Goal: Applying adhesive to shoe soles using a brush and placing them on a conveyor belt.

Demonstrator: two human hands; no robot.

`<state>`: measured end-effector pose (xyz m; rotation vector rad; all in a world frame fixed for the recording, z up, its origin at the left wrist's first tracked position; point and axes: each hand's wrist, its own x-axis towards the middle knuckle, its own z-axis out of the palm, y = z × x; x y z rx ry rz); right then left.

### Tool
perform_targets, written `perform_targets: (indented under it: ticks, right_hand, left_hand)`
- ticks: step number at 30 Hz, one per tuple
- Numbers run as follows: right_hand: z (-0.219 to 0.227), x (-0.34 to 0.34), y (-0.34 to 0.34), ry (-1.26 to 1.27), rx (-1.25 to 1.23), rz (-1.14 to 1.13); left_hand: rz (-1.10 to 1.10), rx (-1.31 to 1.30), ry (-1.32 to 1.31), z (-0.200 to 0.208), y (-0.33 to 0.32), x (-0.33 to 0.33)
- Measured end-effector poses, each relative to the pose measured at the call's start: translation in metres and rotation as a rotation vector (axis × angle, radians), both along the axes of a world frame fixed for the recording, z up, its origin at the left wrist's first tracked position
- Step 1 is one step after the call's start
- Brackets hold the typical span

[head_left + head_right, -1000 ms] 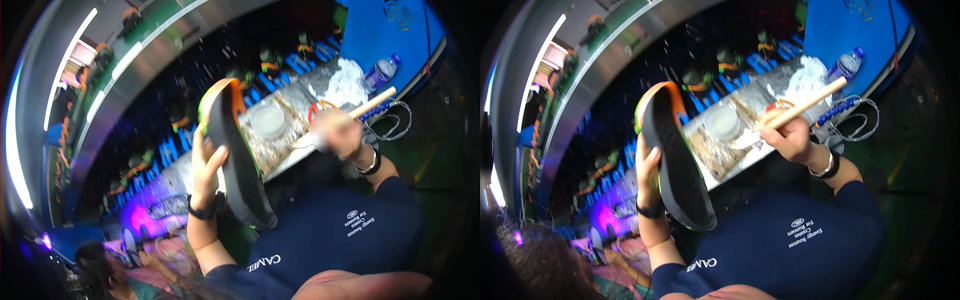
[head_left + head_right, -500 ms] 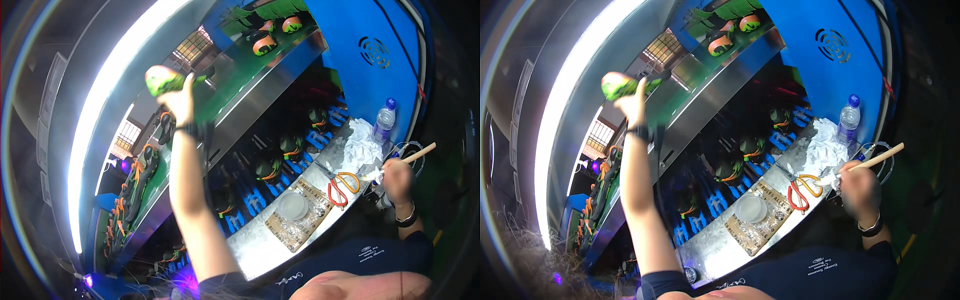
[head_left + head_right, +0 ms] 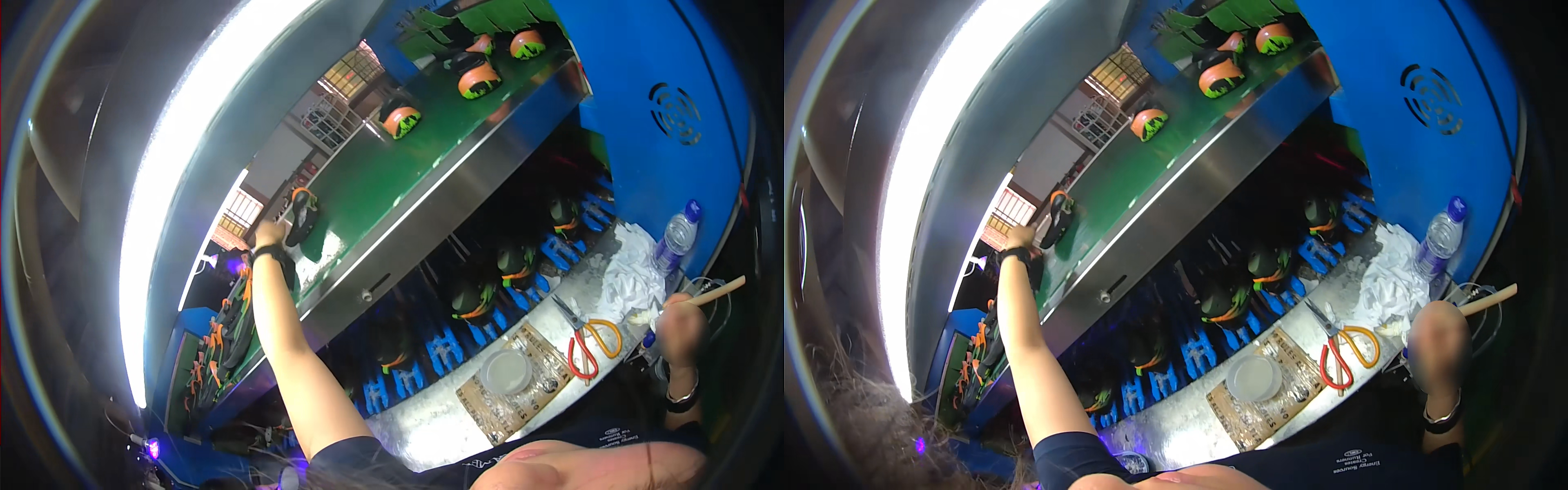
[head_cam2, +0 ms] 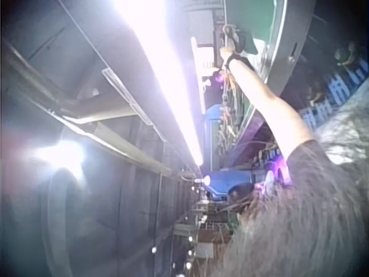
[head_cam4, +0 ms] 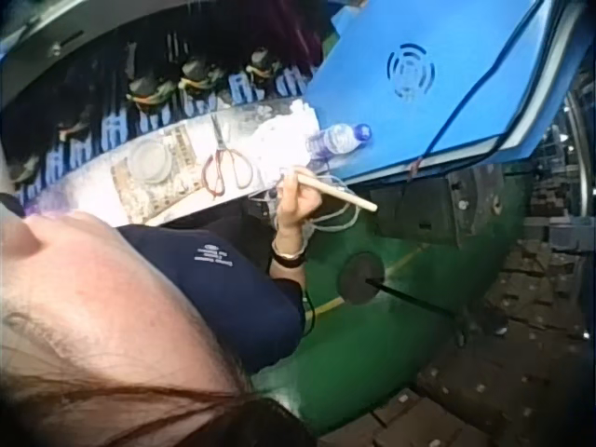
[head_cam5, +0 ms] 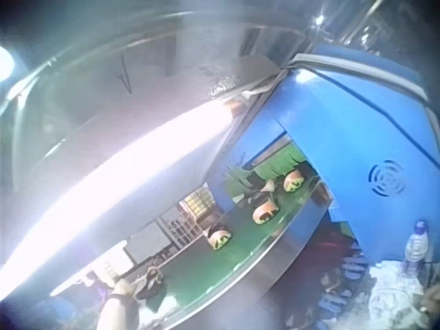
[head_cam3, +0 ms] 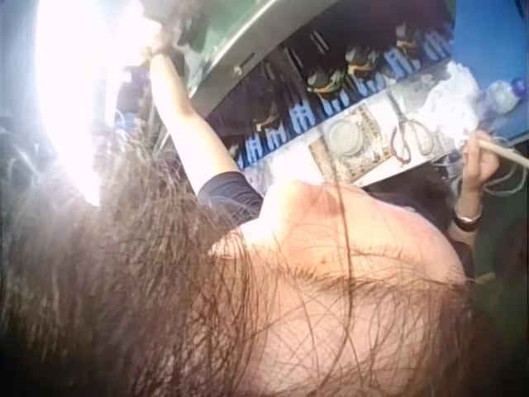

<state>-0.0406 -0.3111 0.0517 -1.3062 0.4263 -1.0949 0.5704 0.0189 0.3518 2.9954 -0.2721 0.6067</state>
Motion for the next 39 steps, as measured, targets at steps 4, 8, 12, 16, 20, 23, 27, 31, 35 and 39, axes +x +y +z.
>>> perform_targets:
  ticks: [4,8,12,16,20,23,27,31,35,39]
  right_hand:
    - [-0.004,0.007,0.002,0.001,0.006,-0.026]
    - [-0.005,0.010,0.007,-0.015,-0.002,-0.028]
    - [-0.003,0.017,0.015,-0.059,0.016,-0.004]
    - [-0.002,0.026,0.019,-0.024,0.039,0.060]
    - [-0.001,0.033,0.025,-0.007,0.082,0.191]
    - [0.001,0.033,0.032,-0.032,0.042,0.230]
    - [0.005,0.023,0.044,-0.043,0.059,0.252]
    - [0.006,0.010,0.058,-0.064,0.035,0.287]
    - [0.010,0.007,0.058,-0.040,0.051,0.302]
    - [0.014,0.021,0.063,0.012,0.005,0.413]
  left_hand:
    - [0.015,-0.019,0.244,-0.018,0.017,0.027]
    - [0.059,0.050,0.155,-0.017,0.006,0.020]
    - [-0.031,-0.118,0.089,0.003,0.002,-0.019]
    - [-0.273,0.100,-0.084,0.023,0.003,-0.107]
    - [-0.370,0.339,0.065,0.029,0.004,-0.200]
    - [-0.396,0.264,0.506,0.028,-0.018,-0.224]
    - [-0.366,0.167,0.280,0.012,-0.068,-0.207]
    - [-0.265,0.258,0.103,0.020,-0.090,-0.193]
    - [-0.442,0.018,0.302,0.039,-0.059,-0.215]
    - [-0.734,-0.423,0.510,0.030,-0.001,-0.262]
